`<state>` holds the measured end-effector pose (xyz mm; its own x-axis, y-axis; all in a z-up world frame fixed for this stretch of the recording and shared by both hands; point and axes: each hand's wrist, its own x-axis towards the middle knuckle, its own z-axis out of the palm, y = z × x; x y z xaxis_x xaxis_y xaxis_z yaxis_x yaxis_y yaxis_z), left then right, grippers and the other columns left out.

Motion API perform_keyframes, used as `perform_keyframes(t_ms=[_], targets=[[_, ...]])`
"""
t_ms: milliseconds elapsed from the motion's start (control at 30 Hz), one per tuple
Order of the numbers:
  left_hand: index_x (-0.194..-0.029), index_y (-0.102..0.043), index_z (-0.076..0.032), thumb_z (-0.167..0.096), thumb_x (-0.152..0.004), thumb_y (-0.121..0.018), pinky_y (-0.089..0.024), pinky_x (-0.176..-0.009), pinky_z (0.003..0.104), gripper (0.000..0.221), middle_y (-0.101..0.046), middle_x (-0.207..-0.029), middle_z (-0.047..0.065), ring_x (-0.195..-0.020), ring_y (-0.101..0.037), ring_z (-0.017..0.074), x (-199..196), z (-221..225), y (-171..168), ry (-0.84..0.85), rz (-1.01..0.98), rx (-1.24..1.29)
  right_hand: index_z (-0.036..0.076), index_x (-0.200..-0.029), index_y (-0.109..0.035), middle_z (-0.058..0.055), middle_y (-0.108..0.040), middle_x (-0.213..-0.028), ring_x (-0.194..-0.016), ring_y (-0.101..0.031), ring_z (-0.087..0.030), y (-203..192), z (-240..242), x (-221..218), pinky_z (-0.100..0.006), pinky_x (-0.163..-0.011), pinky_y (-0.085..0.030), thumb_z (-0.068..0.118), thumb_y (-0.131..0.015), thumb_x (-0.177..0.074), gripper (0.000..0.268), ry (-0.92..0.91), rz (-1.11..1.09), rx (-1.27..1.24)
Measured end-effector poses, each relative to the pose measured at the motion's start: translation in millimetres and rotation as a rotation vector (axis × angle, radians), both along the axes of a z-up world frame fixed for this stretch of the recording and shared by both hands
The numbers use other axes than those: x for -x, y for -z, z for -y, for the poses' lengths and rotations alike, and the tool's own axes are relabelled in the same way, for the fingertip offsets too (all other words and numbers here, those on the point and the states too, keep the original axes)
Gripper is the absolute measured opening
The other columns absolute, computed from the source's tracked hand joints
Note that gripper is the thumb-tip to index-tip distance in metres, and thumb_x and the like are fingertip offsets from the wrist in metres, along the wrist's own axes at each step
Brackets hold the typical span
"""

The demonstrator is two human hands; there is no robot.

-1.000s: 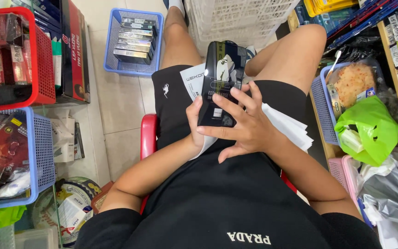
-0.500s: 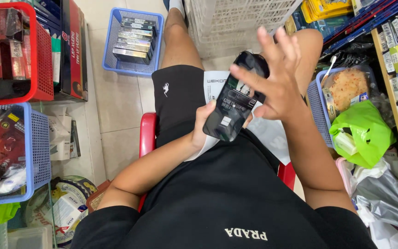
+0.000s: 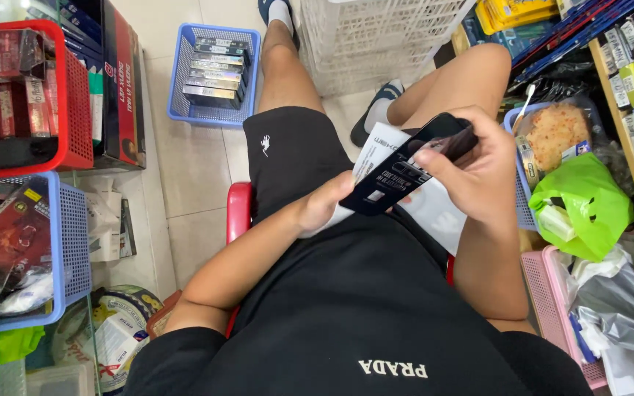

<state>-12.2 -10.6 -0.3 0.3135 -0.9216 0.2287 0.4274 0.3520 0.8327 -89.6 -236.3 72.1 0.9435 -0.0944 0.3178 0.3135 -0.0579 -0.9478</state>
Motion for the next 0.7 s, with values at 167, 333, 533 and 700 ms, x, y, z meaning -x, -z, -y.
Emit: perform_keyframes(t_ms=[167,333,533,700], targets=[[-0.139,-0.054,0.008,-0.031,-0.111,-0.059,-0.041,-0.100,0.035,0.048,-0.060,-0.129,0.018,-0.114,-0.050,0.0200,-5,-7,-7,-0.165,0.466,-0.080,-0.003,-0.111,-0.058,-0.010,-0.072,-0.105,-0.092,-0.069,-0.012,-1,18,18,-0.025,-0.085,-0.057,0.004,-0.079,-0.101,0.024,0.104,0.153,0.074],[-0.125,-0.067,0.007,-0.022,-0.110,-0.055,-0.048,-0.095,0.030,0.035,-0.066,-0.116,0.014,-0.103,-0.057,0.0179,-4,-5,-9,-0.237,0.504,-0.280,0.001,-0.099,-0.060,-0.015,-0.070,-0.111,-0.088,-0.072,-0.016,-13,22,20,-0.026,-0.076,-0.059,0.017,-0.079,-0.093,0.025,0.083,0.312,-0.186],[-0.129,-0.063,0.005,-0.017,-0.105,-0.056,-0.052,-0.106,0.029,0.034,-0.064,-0.130,0.009,-0.121,-0.064,0.0149,-7,6,-20,-0.685,0.384,-0.028,-0.002,-0.098,-0.066,-0.017,-0.061,-0.129,-0.101,-0.069,-0.022,-31,6,9,-0.032,-0.089,-0.057,0.005,-0.077,-0.089,0.016,-0.131,0.222,0.203],[-0.138,-0.058,0.005,-0.026,-0.102,-0.062,-0.053,-0.104,0.030,0.048,-0.064,-0.131,0.009,-0.117,-0.063,0.0149,-3,0,-25,-0.764,0.202,0.003,-0.002,-0.103,-0.069,-0.017,-0.058,-0.135,-0.111,-0.066,-0.027,-22,-30,-4,-0.034,-0.095,-0.055,-0.001,-0.077,-0.086,0.019,-0.094,0.193,0.538]])
